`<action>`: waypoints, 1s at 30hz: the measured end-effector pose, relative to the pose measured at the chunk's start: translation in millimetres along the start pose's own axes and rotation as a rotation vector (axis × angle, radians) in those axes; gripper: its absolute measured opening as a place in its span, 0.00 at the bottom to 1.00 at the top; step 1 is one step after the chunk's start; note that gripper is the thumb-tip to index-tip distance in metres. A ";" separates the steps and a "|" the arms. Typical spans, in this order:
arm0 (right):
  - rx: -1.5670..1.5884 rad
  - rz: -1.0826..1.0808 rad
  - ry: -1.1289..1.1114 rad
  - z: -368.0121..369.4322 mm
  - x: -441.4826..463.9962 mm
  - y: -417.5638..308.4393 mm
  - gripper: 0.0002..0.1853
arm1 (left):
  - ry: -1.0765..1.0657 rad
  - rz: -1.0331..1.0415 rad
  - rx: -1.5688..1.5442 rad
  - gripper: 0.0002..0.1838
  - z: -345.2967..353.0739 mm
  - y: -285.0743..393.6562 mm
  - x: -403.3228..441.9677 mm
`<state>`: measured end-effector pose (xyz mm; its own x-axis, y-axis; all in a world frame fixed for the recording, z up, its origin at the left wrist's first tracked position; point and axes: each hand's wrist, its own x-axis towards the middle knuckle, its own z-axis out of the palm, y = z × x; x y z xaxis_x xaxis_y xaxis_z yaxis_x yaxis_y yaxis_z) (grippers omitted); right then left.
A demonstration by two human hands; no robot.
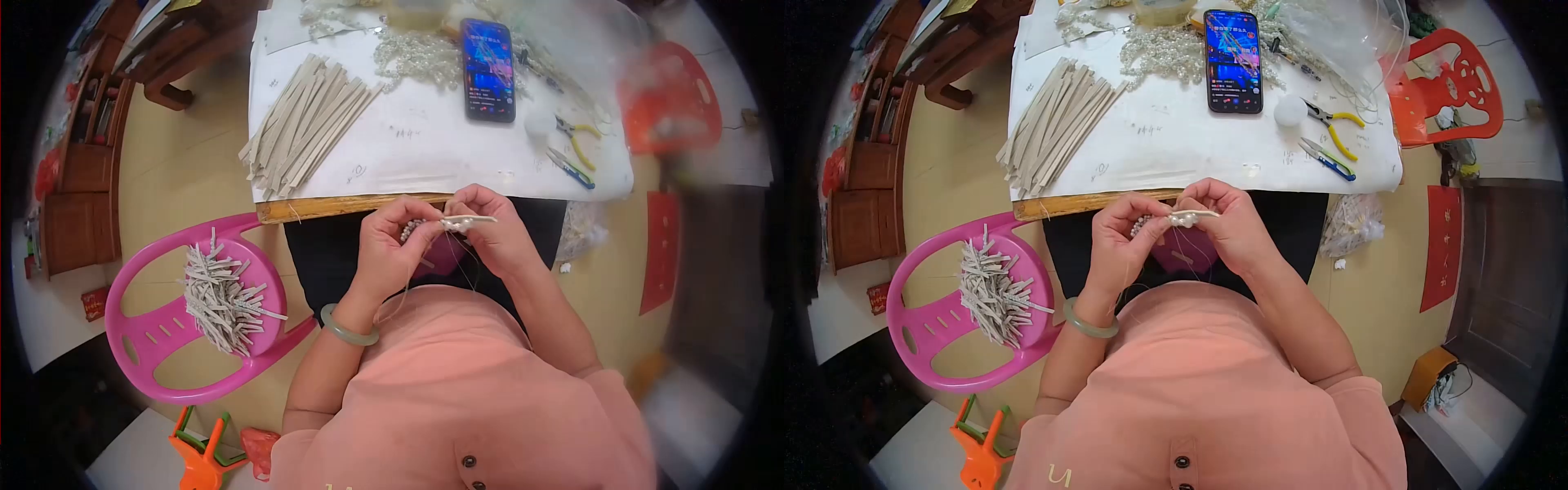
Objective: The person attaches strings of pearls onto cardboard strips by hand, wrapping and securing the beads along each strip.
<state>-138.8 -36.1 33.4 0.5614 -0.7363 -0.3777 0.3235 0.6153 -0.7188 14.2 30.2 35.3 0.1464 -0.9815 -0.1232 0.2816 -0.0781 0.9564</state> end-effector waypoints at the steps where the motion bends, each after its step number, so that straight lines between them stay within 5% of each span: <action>1: 0.021 -0.018 0.015 0.8 -1.7 0.5 0.05 | -0.017 -0.043 -0.040 0.04 1.5 2.5 -1.0; 5: 0.128 -0.317 0.103 -12.3 28.5 -40.5 0.01 | -0.362 -0.014 0.114 0.03 11.2 11.2 -9.1; 7: 0.289 -0.377 -0.022 -33.7 42.3 -67.3 0.03 | -0.278 -0.039 0.055 0.04 15.9 10.3 -13.0; 11: 0.592 -0.423 0.519 -47.4 -2.9 -85.0 0.03 | 0.174 -0.109 -0.330 0.07 -30.1 16.4 0.1; 12: 0.826 -0.304 -0.070 -119.4 -20.6 -88.3 0.04 | 0.250 -0.075 -0.459 0.07 -49.1 16.0 1.2; 13: 0.777 -0.393 -0.088 -155.3 -39.4 -102.2 0.04 | 0.332 -0.076 -0.549 0.08 -69.3 21.1 0.5; 14: 0.650 -0.478 0.119 -211.2 -62.7 -115.3 0.01 | 0.390 -0.051 -0.586 0.09 -95.0 24.1 -3.8; 15: -0.016 -0.550 0.484 -255.3 -87.0 -130.0 0.03 | 0.440 -0.026 -0.625 0.09 -112.5 26.7 -6.5; 17: -0.343 -0.569 0.787 -309.7 -113.7 -125.8 0.03 | 0.393 -0.084 -0.541 0.09 -102.7 25.9 -9.0; 19: -0.674 -0.593 0.739 -262.5 -98.8 -101.5 0.05 | 0.317 -0.130 -0.392 0.09 -70.5 17.1 -8.1; 21: -0.677 -0.489 0.644 -149.4 -60.4 -67.0 0.09 | 0.347 -0.114 -0.167 0.09 -37.9 15.8 1.9; 22: -0.530 -0.364 0.458 -81.5 -44.6 -54.8 0.07 | 0.326 -0.131 -0.162 0.09 -24.9 15.1 2.4; 23: -0.702 -0.178 0.380 -37.4 -31.8 -47.0 0.06 | 0.299 -0.087 -0.055 0.09 -14.3 15.9 4.9; 25: -0.735 -0.384 0.015 4.7 -3.7 -29.5 0.03 | 0.262 -0.034 0.050 0.08 -0.6 13.5 6.8; 30: -0.556 -0.224 -0.056 25.6 26.6 -14.1 0.04 | 0.271 0.080 0.139 0.07 3.5 6.9 -5.4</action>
<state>-108.9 -57.2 48.4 0.5700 -0.8057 -0.1611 0.0003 0.1963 -0.9805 12.1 34.3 43.5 0.4152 -0.9048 -0.0947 0.1299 -0.0441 0.9905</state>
